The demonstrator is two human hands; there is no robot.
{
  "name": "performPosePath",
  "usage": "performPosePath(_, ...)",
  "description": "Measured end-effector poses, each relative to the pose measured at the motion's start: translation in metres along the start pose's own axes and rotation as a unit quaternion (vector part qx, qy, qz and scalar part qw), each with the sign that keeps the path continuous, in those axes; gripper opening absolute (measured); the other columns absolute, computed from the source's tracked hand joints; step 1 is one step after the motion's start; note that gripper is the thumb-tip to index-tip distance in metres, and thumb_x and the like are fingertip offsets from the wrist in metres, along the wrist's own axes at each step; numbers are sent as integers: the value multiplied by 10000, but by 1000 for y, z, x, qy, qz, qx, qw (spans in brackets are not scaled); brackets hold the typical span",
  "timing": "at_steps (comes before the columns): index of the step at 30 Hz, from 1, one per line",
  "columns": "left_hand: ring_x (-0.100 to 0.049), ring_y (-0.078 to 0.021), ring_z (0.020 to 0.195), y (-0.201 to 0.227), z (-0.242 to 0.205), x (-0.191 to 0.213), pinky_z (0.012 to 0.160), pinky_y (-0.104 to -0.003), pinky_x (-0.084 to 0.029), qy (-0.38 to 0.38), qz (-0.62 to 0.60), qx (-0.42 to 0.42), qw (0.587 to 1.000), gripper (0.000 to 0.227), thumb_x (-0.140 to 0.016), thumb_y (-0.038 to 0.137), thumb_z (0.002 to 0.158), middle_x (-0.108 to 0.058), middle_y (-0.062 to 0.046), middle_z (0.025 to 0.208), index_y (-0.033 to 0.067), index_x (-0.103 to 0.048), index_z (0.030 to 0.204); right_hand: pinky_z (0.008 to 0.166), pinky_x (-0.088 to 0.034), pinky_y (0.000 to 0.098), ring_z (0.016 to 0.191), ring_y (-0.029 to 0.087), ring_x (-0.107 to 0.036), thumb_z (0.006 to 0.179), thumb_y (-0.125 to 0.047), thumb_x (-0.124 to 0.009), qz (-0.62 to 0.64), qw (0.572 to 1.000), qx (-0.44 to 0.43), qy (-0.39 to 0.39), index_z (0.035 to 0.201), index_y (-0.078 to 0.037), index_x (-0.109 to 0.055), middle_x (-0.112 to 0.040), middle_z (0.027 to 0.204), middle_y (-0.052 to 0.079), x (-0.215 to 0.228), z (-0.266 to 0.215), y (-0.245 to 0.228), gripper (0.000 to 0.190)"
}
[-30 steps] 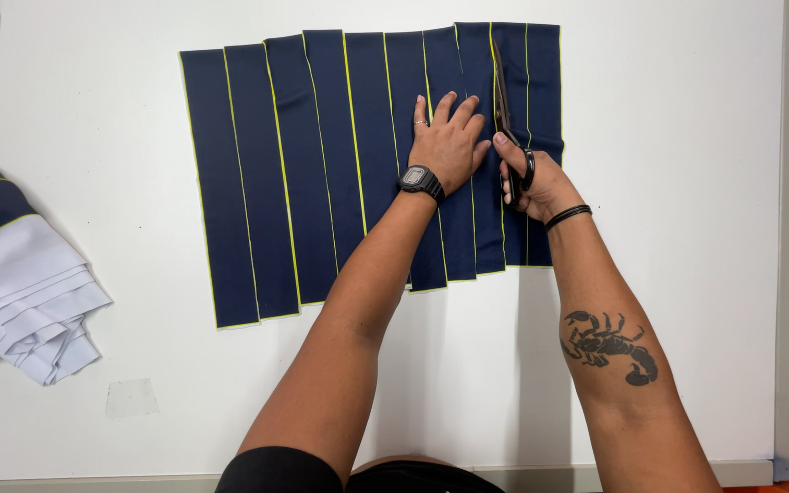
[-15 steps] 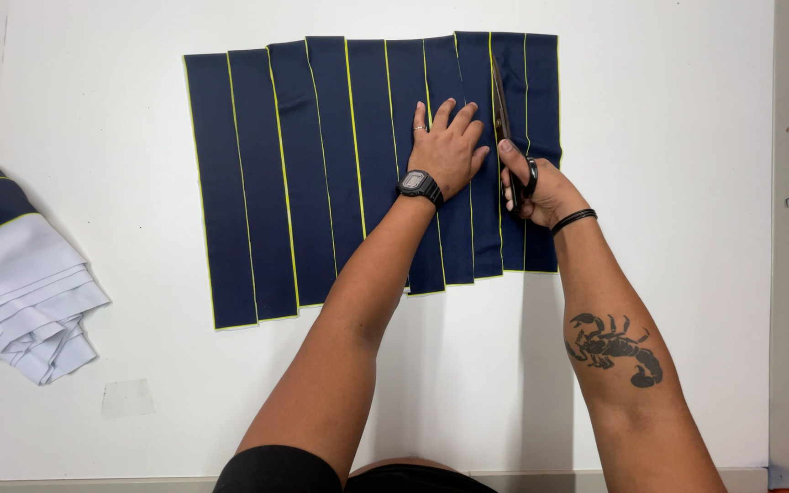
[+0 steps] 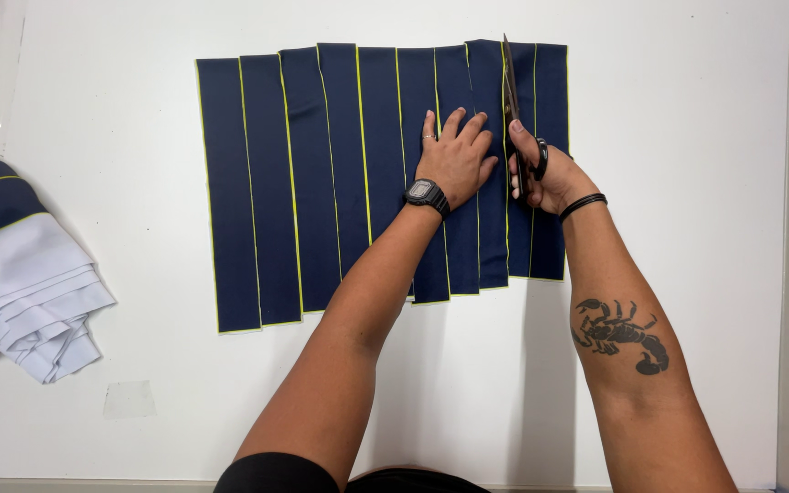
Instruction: The person uses shears to cut a large piece of dark blue fabric with yellow stripes into multiple vertical strips on a white table. The person holds the fabric with one hand and cuts along the lines with the other, producing several long fabric strips.
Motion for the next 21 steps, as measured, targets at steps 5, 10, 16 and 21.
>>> performPosePath(5, -382, -306, 1406, 0, 0, -1, 1138, -696, -224, 9, 1, -1, 1000, 366, -647, 416, 908, -517, -35, 1442, 188, -660, 1194, 268, -323, 196, 312, 96, -490, 767, -768, -657, 19, 1000, 12, 13, 622, -148, -549, -515, 451, 13, 3, 1, 3, 645)
performPosePath(10, -388, -305, 1405, 0, 0, -2, 1136, -698, -225, 2, 8, 1, 1000, 372, -649, 422, 909, -519, -33, 1443, 184, -659, 1194, 270, -302, 198, 306, 94, -458, 748, -759, -690, 18, 999, 22, 24, 616, -151, -541, -502, 444, 16, 5, 3, 6, 640)
performPosePath(16, -388, -309, 1403, 0, 0, -2, 1135, -702, -228, 14, 9, -2, 1000, 385, -655, 425, 905, -520, -36, 1442, 183, -659, 1204, 287, -299, 201, 337, 91, -492, 778, -691, -743, 36, 999, 32, 15, 637, -166, -558, -508, 469, -1, 3, 11, 11, 574)
performPosePath(21, -386, -305, 1406, 0, 0, -1, 1135, -698, -232, 8, 11, 1, 1000, 377, -651, 425, 909, -520, -32, 1445, 182, -660, 1197, 287, -305, 199, 343, 97, -502, 807, -718, -694, 46, 999, 22, -10, 650, -154, -569, -528, 478, 11, 0, 9, 8, 599)
Point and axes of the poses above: each hand's wrist, its own z-axis towards the middle knuckle, its own x-axis out of the back of the hand, y = z × x, the point moved 6 cm from there along z, towards the middle knuckle
